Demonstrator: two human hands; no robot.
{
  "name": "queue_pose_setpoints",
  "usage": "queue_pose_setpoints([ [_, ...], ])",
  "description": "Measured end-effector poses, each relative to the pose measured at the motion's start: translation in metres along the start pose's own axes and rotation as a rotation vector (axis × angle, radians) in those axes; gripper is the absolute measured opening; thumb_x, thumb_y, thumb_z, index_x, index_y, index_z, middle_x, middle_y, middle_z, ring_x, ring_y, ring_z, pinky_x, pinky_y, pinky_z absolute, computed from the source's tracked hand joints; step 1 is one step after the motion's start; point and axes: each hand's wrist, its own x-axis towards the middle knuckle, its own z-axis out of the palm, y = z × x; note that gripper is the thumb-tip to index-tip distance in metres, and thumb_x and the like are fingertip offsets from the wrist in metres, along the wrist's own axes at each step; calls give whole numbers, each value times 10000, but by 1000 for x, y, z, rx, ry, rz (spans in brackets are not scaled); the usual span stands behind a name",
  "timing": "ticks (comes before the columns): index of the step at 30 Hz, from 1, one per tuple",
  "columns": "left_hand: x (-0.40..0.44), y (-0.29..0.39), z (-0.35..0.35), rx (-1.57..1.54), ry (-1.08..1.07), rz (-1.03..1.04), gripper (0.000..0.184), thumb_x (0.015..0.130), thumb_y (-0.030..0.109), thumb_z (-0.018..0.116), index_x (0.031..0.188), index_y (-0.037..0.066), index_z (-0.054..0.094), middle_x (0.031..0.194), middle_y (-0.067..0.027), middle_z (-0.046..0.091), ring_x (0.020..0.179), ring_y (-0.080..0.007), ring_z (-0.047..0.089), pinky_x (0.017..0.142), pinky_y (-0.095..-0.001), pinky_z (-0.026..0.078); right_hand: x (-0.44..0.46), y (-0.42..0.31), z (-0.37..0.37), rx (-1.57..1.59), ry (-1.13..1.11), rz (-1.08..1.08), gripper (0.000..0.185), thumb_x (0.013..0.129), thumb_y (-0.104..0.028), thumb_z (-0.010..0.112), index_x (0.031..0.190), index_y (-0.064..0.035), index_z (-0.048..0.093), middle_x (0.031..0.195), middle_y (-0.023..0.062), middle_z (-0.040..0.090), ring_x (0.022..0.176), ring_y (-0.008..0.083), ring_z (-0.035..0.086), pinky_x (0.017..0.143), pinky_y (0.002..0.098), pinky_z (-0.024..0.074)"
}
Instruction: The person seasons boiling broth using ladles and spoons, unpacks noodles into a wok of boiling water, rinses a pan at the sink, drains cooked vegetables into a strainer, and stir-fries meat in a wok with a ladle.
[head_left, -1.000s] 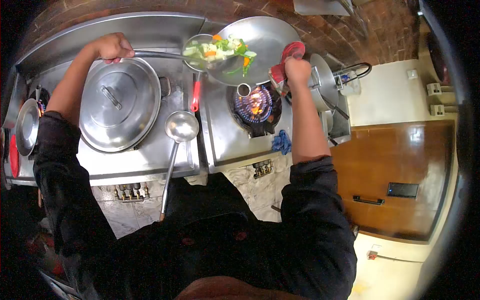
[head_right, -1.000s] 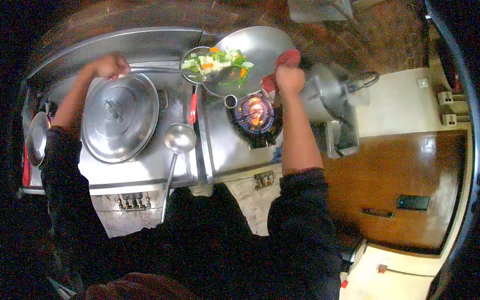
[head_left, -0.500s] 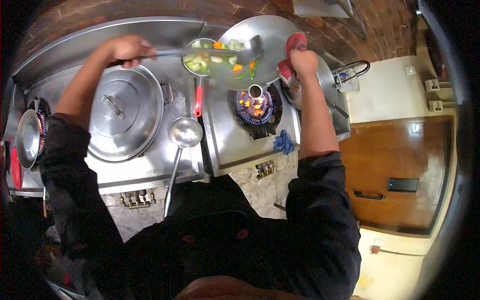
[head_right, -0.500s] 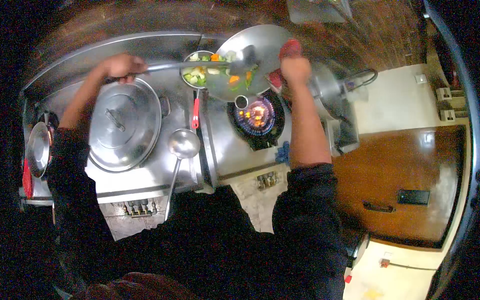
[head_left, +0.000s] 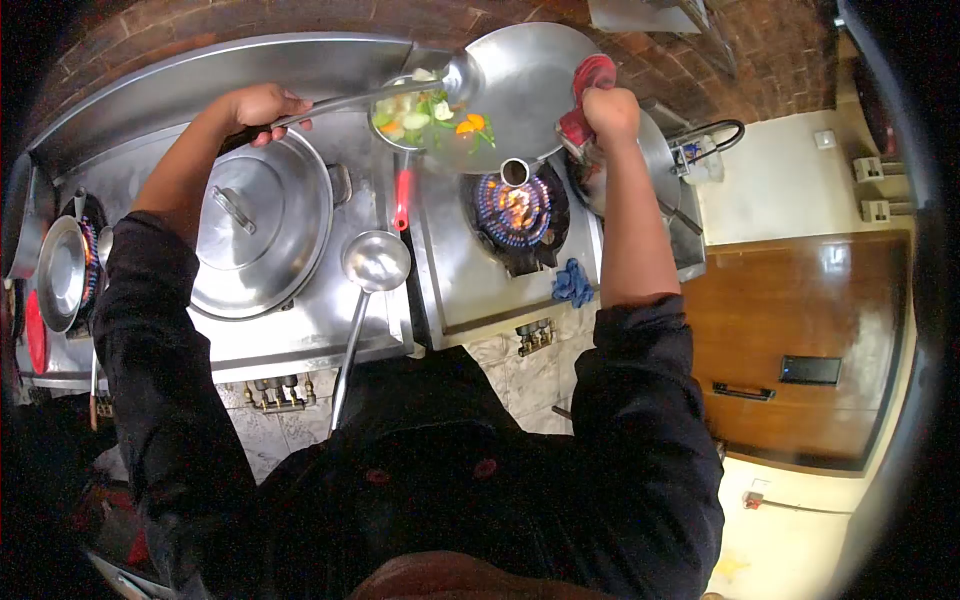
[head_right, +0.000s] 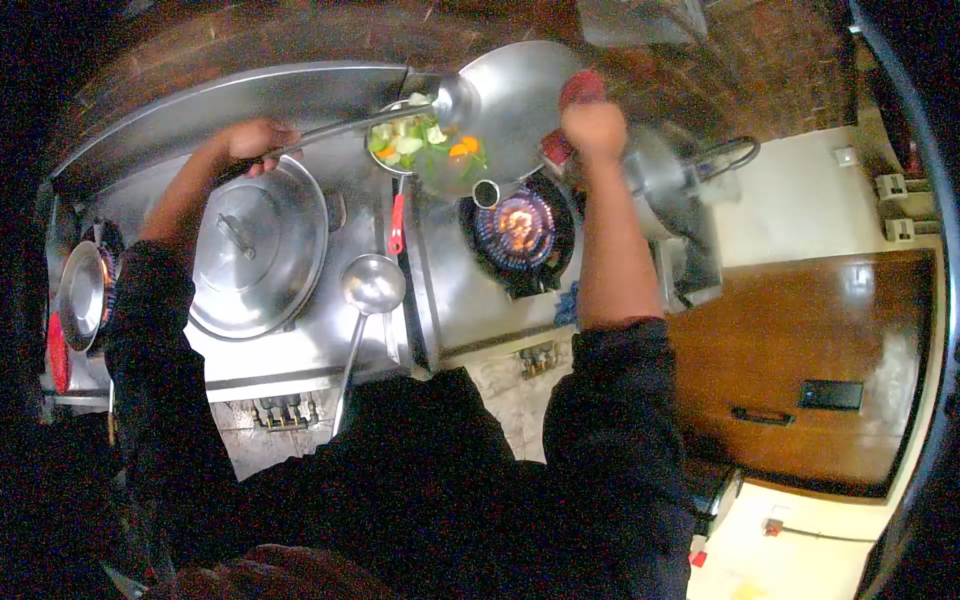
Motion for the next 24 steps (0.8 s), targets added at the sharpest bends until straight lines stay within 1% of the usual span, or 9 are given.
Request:
queue_pose_setpoints([
  [2, -5, -5, -1, -21, -12, -30, 395, 919, 420, 413, 977, 84, 612, 499, -10, 455, 342, -102, 422, 338, -257, 362, 2, 1, 0, -18, 2, -35, 408, 659, -226, 524, 906, 83, 623, 974, 275, 598, 977, 367, 580, 838, 379, 436],
  [8, -18, -10, -1, 10, 22, -27, 407, 921, 421, 407, 959, 74, 616, 495, -16, 452, 343, -104, 424, 341, -263, 369, 4, 3, -2, -45, 2, 6, 421, 676, -246, 512, 920, 79, 620, 1013, 275, 583, 1004, 361, 567, 847, 372, 428],
  [10, -24, -12, -3, 2, 29, -33, 414, 918, 426, 410, 957, 70, 616, 495, -16, 452, 343, -107, 426, 343, -267, 372, 2, 2, -7, 6, -4, 64, 424, 685, -257, 500, 921, 73, 624, 1021, 274, 580, 1014, 361, 561, 854, 374, 426],
  [12, -30, -18, -7, -1, 32, -37, 421, 914, 431, 412, 955, 65, 616, 495, -17, 453, 343, -111, 429, 345, -271, 375, -3, -1, -12, -34, -5, 38, 423, 685, -257, 498, 921, 70, 625, 1019, 273, 582, 1016, 362, 560, 861, 375, 425],
  [15, -39, -16, -12, 66, 74, -17, 420, 915, 427, 416, 961, 59, 615, 495, -10, 453, 344, -110, 426, 343, -270, 371, -5, -6, -20, -95, -14, -4, 422, 683, -256, 495, 923, 65, 627, 1020, 269, 584, 1018, 366, 557, 873, 377, 422],
  [17, -52, -6, -6, 29, 85, 58, 400, 916, 410, 433, 952, 58, 620, 500, -10, 465, 350, -95, 421, 346, -255, 367, -6, -6, -22, -119, -26, -9, 423, 682, -257, 495, 924, 63, 628, 1022, 268, 584, 1020, 368, 556, 879, 379, 421],
  [21, -59, 21, 25, -48, 46, 81, 388, 912, 420, 446, 950, 70, 609, 483, 15, 424, 337, -67, 380, 329, -222, 325, 2, -9, -18, -104, -18, -56, 420, 683, -252, 493, 931, 58, 632, 1032, 262, 585, 1018, 368, 559, 882, 379, 421],
  [23, -51, 28, 38, -89, -137, 95, 390, 913, 407, 449, 953, 56, 615, 484, 10, 422, 340, -67, 382, 326, -217, 320, 6, -15, -18, -77, -5, -73, 419, 685, -251, 493, 934, 55, 634, 1035, 261, 585, 1018, 365, 561, 884, 378, 422],
  [24, -53, 33, 43, -25, -106, 83, 400, 909, 405, 458, 952, 41, 617, 483, 2, 422, 342, -76, 392, 324, -230, 327, 6, -18, -18, -75, -7, -62, 420, 687, -253, 494, 939, 52, 635, 1038, 257, 586, 1019, 361, 562, 886, 375, 422],
])
